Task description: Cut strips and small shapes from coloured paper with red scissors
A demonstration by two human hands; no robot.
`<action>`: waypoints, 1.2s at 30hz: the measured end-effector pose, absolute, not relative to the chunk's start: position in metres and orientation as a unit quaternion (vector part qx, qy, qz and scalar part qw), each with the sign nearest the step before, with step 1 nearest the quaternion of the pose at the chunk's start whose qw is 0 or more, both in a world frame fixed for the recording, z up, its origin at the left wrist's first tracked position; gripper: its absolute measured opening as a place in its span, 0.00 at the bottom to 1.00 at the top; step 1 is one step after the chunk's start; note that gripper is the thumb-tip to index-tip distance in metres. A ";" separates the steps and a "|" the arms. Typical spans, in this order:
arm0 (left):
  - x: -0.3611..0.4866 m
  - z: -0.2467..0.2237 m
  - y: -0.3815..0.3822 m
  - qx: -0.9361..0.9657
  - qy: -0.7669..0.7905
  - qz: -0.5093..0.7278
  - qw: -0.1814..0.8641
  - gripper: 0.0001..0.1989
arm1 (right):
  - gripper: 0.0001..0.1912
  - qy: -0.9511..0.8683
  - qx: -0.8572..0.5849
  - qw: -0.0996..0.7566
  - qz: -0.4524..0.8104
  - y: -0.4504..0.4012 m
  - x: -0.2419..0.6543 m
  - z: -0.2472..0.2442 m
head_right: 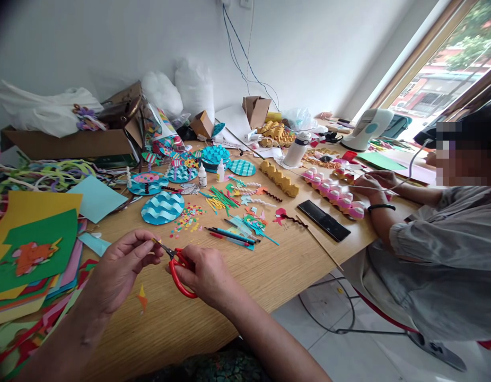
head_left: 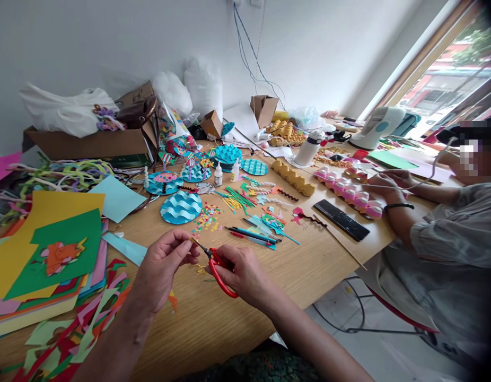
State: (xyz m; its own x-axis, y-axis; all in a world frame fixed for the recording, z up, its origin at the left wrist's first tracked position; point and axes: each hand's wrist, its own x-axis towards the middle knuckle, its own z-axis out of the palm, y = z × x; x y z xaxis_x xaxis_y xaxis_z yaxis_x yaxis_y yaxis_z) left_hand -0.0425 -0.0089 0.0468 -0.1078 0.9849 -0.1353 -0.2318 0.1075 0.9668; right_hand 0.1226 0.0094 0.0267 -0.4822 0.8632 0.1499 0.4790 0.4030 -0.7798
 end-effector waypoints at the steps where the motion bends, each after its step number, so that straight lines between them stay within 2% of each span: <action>1: -0.043 0.047 -0.009 0.377 0.499 0.552 0.551 0.05 | 0.13 -0.790 -0.424 0.281 0.342 0.009 0.123 0.027; 13: -0.050 0.047 -0.009 0.428 0.513 0.498 0.553 0.05 | 0.12 -0.810 -0.411 0.268 0.320 0.009 0.123 0.029; 36: -0.047 0.051 -0.011 0.437 0.523 0.484 0.549 0.04 | 0.13 -0.811 -0.404 0.259 0.334 0.007 0.127 0.025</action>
